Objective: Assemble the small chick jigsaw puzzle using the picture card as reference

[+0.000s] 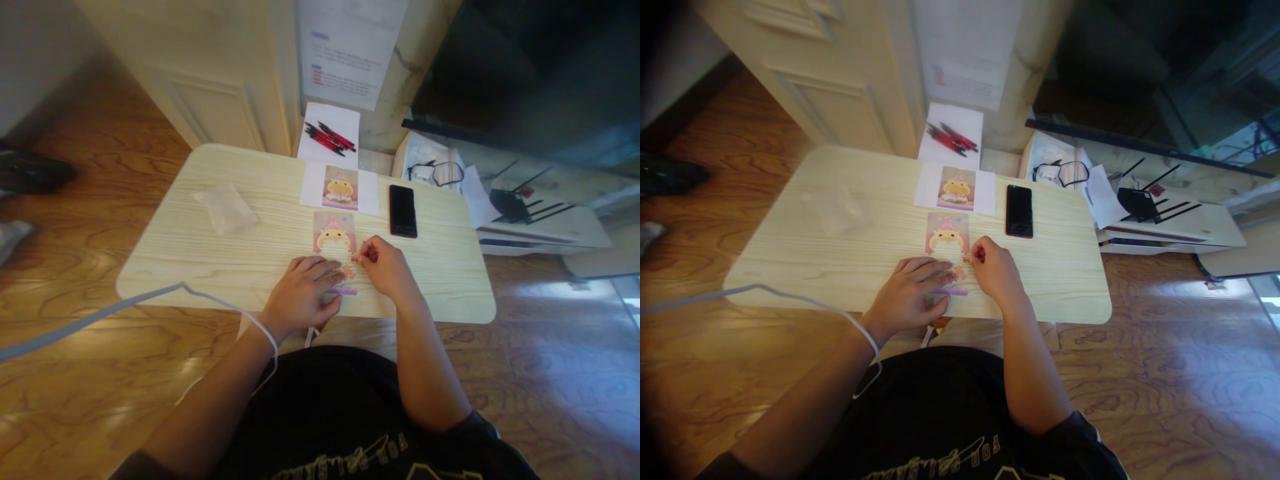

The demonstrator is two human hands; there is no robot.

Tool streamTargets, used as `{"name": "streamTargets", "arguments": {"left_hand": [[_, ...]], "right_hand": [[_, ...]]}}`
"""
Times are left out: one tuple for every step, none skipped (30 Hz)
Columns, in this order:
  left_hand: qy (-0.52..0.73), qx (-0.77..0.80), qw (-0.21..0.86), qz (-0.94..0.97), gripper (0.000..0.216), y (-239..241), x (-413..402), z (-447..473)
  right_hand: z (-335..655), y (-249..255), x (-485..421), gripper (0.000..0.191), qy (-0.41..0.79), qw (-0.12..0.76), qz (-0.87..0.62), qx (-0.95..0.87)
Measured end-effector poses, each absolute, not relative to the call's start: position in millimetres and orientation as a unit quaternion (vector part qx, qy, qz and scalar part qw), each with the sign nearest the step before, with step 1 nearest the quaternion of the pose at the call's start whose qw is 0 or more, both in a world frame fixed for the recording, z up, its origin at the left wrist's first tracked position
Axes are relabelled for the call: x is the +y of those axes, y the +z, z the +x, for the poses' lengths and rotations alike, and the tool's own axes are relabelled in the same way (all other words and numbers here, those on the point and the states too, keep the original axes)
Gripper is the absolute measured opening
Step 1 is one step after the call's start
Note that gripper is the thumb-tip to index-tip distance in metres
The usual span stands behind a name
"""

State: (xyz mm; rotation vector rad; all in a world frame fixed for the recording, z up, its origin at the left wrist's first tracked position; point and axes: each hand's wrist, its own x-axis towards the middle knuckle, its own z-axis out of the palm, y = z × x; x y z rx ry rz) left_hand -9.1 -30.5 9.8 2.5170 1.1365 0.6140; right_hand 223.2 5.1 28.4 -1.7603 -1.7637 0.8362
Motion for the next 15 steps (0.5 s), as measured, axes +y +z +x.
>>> {"name": "streamTargets", "arguments": {"left_hand": [[0.214, 0.397, 0.156, 0.879, 0.039, 9.5, -30.4, -9.3], [0.213, 0.396, 0.157, 0.879, 0.039, 9.1, -30.3, -9.5], [0.213, 0.396, 0.158, 0.879, 0.040, 8.7, -30.1, -9.7], [0.214, 0.395, 0.159, 0.879, 0.040, 8.3, -29.9, -9.8], [0.215, 0.394, 0.160, 0.879, 0.040, 8.0, -29.7, -9.9], [0.215, 0.393, 0.160, 0.879, 0.040, 7.6, -29.6, -10.0], [0.217, 0.394, 0.160, 0.879, 0.040, 7.3, -29.4, -10.1], [0.217, 0.393, 0.161, 0.879, 0.040, 7.1, -29.3, -10.1], [0.218, 0.392, 0.162, 0.879, 0.041, 6.9, -29.3, -10.2], [0.218, 0.391, 0.163, 0.879, 0.041, 6.8, -29.3, -10.3], [0.219, 0.391, 0.163, 0.879, 0.041, 6.8, -29.3, -10.3], [0.220, 0.390, 0.163, 0.879, 0.041, 6.8, -29.3, -10.4], [0.222, 0.390, 0.163, 0.879, 0.040, 6.9, -29.4, -10.5], [0.222, 0.390, 0.162, 0.879, 0.040, 7.1, -29.5, -10.5], [0.221, 0.391, 0.162, 0.879, 0.040, 7.2, -29.6, -10.5]], "right_hand": [[223.1, 28.5, 5.5, 0.011, 0.307, 0.251, -0.647, -0.651], [222.9, 28.6, 5.9, 0.011, 0.306, 0.249, -0.646, -0.653], [222.6, 28.7, 6.4, 0.011, 0.305, 0.248, -0.646, -0.655], [222.3, 28.7, 6.8, 0.010, 0.304, 0.246, -0.644, -0.657], [222.0, 28.7, 7.3, 0.010, 0.301, 0.245, -0.643, -0.661], [221.7, 28.8, 7.9, 0.010, 0.297, 0.244, -0.641, -0.665], [221.5, 28.9, 8.4, 0.010, 0.292, 0.242, -0.639, -0.668], [221.4, 29.0, 8.9, 0.010, 0.289, 0.241, -0.638, -0.672], [221.3, 29.2, 9.3, 0.011, 0.288, 0.240, -0.637, -0.674], [221.2, 29.5, 9.7, 0.010, 0.288, 0.239, -0.636, -0.675], [221.2, 29.8, 9.9, 0.010, 0.289, 0.238, -0.635, -0.676], [221.2, 30.1, 10.0, 0.009, 0.290, 0.237, -0.634, -0.676], [221.2, 30.4, 10.0, 0.009, 0.291, 0.237, -0.633, -0.677], [221.2, 30.8, 9.9, 0.009, 0.292, 0.238, -0.632, -0.677], [221.3, 31.1, 9.8, 0.009, 0.293, 0.238, -0.631, -0.678]]}}
